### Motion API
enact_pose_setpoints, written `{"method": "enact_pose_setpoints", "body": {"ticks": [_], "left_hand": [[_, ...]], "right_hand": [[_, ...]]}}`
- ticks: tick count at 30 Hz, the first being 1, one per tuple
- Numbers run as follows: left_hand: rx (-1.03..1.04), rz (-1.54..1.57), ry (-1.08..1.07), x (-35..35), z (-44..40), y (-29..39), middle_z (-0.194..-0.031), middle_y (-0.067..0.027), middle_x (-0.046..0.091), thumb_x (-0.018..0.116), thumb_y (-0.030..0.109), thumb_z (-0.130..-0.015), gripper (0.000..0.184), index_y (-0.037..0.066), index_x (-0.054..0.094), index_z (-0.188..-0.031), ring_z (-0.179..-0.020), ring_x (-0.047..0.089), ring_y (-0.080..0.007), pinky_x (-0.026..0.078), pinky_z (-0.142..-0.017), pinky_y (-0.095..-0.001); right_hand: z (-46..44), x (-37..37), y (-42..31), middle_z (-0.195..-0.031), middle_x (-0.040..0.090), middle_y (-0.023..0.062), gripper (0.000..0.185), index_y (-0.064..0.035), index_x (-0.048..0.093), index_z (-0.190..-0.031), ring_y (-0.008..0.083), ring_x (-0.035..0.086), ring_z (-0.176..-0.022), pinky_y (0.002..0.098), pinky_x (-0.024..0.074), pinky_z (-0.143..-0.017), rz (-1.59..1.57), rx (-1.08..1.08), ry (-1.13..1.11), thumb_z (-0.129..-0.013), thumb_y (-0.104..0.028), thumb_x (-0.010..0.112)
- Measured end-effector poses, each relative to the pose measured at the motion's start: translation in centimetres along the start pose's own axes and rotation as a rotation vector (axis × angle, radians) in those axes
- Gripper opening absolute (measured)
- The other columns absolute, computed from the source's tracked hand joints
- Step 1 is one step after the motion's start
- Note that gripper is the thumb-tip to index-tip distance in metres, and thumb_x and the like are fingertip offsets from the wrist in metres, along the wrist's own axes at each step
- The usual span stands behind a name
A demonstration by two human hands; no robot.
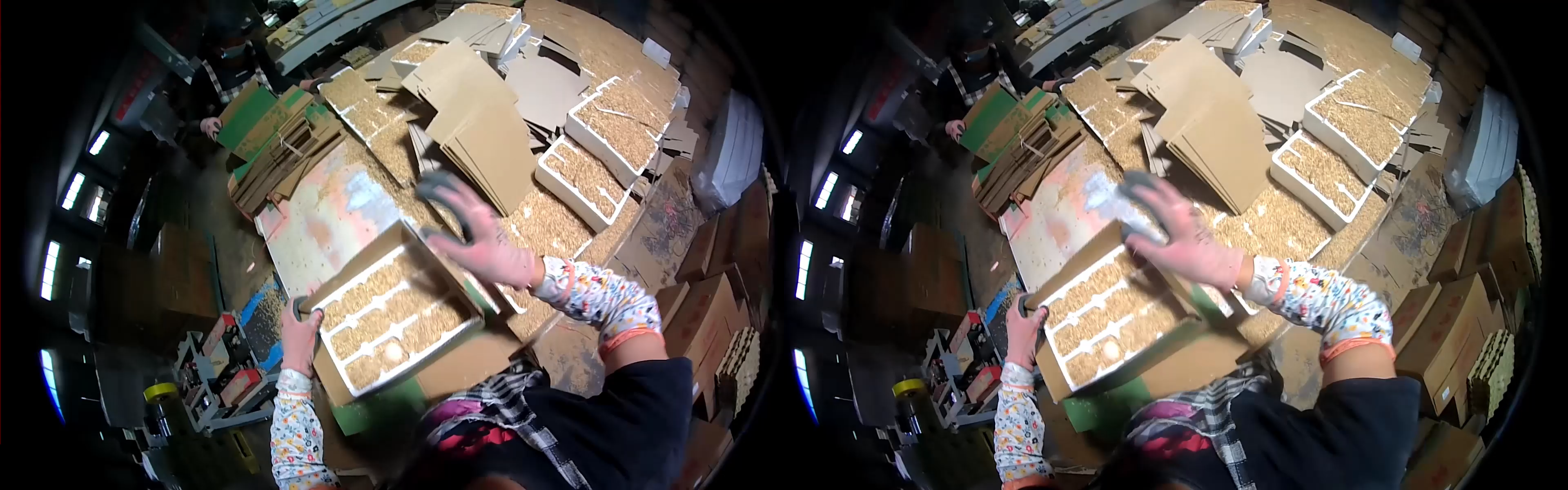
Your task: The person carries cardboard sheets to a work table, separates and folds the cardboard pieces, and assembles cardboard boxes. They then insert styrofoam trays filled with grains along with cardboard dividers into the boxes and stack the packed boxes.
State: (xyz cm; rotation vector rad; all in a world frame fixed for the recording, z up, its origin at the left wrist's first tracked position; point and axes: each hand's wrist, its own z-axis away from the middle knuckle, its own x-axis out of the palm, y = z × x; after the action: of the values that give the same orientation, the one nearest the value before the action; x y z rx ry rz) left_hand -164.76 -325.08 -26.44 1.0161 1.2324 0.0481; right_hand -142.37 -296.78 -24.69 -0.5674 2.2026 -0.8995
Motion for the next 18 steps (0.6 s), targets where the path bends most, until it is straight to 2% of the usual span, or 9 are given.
{"method": "enact_pose_setpoints", "body": {"ticks": [1,3,6,7,11,13,15,16,18], "left_hand": [[0.009,-0.053,0.05,0.5,-0.1,0.1,-0.096,-0.0178,0.06,0.066,0.007,-0.073,0.032,0.0,0.055,-0.102,-0.09,0.058,-0.0311,0.045,-0.082,-0.0359],[-0.019,-0.116,-0.002,0.8,-0.4,-0.2,-0.098,-0.0182,0.059,0.067,0.008,-0.072,0.035,0.001,0.055,-0.104,-0.091,0.057,-0.0316,0.045,-0.082,-0.0362],[-0.054,-0.233,0.093,1.3,1.4,1.1,-0.099,-0.0208,0.06,0.066,0.015,-0.074,0.041,0.004,0.053,-0.111,-0.095,0.058,-0.0356,0.045,-0.083,-0.0394],[-0.002,-0.333,0.144,1.4,0.9,-0.1,-0.098,-0.0212,0.061,0.065,0.017,-0.075,0.042,0.004,0.053,-0.113,-0.095,0.058,-0.0363,0.045,-0.084,-0.0403],[-0.155,-0.164,0.063,1.1,1.0,1.7,-0.109,-0.0223,0.057,0.065,0.026,-0.076,0.051,0.005,0.049,-0.119,-0.104,0.055,-0.0374,0.044,-0.089,-0.0404],[-0.089,-0.1,0.031,0.9,1.0,1.1,-0.11,-0.0217,0.057,0.065,0.026,-0.076,0.051,0.005,0.048,-0.119,-0.103,0.055,-0.0379,0.044,-0.088,-0.0403],[-0.005,-0.112,0.018,0.6,1.0,0.3,-0.107,-0.021,0.057,0.065,0.028,-0.075,0.051,0.006,0.049,-0.118,-0.101,0.056,-0.0364,0.044,-0.087,-0.0402],[0.059,0.015,-0.046,-0.4,1.1,0.5,-0.104,-0.0212,0.057,0.065,0.024,-0.078,0.046,0.0,0.051,-0.114,-0.102,0.053,-0.0368,0.042,-0.089,-0.0415],[0.192,0.079,0.368,-1.6,0.8,0.9,-0.105,-0.0206,0.056,0.063,0.024,-0.08,0.045,0.0,0.05,-0.116,-0.101,0.053,-0.037,0.041,-0.09,-0.0417]], "right_hand": [[-1.1,0.0,5.9,-0.14,0.027,0.0294,0.085,0.0001,0.029,-0.138,0.0401,0.032,-0.129,0.0423,0.0277,-0.107,0.14,-0.098,0.218,-0.074,-0.037,0.07],[-2.8,-0.9,13.7,-0.144,0.018,0.0295,0.101,-0.0036,0.015,-0.144,0.0437,0.02,-0.133,0.0516,0.0191,-0.108,0.645,0.26,0.274,-0.07,-0.04,0.073],[-1.4,0.2,24.3,-0.145,0.013,0.03,0.111,-0.0027,0.006,-0.145,0.0479,0.015,-0.133,0.0639,0.0126,-0.104,0.675,0.781,0.045,-0.066,-0.039,0.075],[-2.1,0.9,24.5,-0.139,0.029,0.0286,0.102,-0.0008,0.014,-0.143,0.0472,0.028,-0.127,0.0552,0.0242,-0.104,0.725,0.692,0.052,-0.065,-0.029,0.075],[-2.8,-0.8,22.7,-0.123,0.048,0.0258,0.079,-0.0006,0.032,-0.135,0.0386,0.048,-0.114,0.0411,0.0407,-0.095,0.771,0.214,-0.037,-0.069,-0.017,0.073],[-4.2,-3.3,18.9,-0.108,0.058,0.0184,0.072,-0.0011,0.042,-0.129,0.0342,0.055,-0.103,0.0408,0.0453,-0.087,0.746,0.274,-0.232,-0.07,-0.026,0.075],[-7.0,-4.2,14.6,-0.09,0.06,0.018,0.037,-0.0034,0.057,-0.102,0.0335,0.059,-0.086,0.0417,0.0476,-0.073,0.546,0.255,0.045,-0.074,-0.022,0.072],[-8.1,-3.6,9.9,-0.085,0.058,0.0168,0.029,-0.0043,0.056,-0.096,0.0324,0.057,-0.081,0.0416,0.0469,-0.069,0.593,0.015,0.091,-0.074,-0.018,0.07],[-7.3,-0.8,-2.9,-0.075,0.051,0.0133,0.017,-0.0064,0.051,-0.084,0.0287,0.053,-0.071,0.0396,0.0445,-0.06,0.551,-0.416,-0.069,-0.076,-0.013,0.064]]}}
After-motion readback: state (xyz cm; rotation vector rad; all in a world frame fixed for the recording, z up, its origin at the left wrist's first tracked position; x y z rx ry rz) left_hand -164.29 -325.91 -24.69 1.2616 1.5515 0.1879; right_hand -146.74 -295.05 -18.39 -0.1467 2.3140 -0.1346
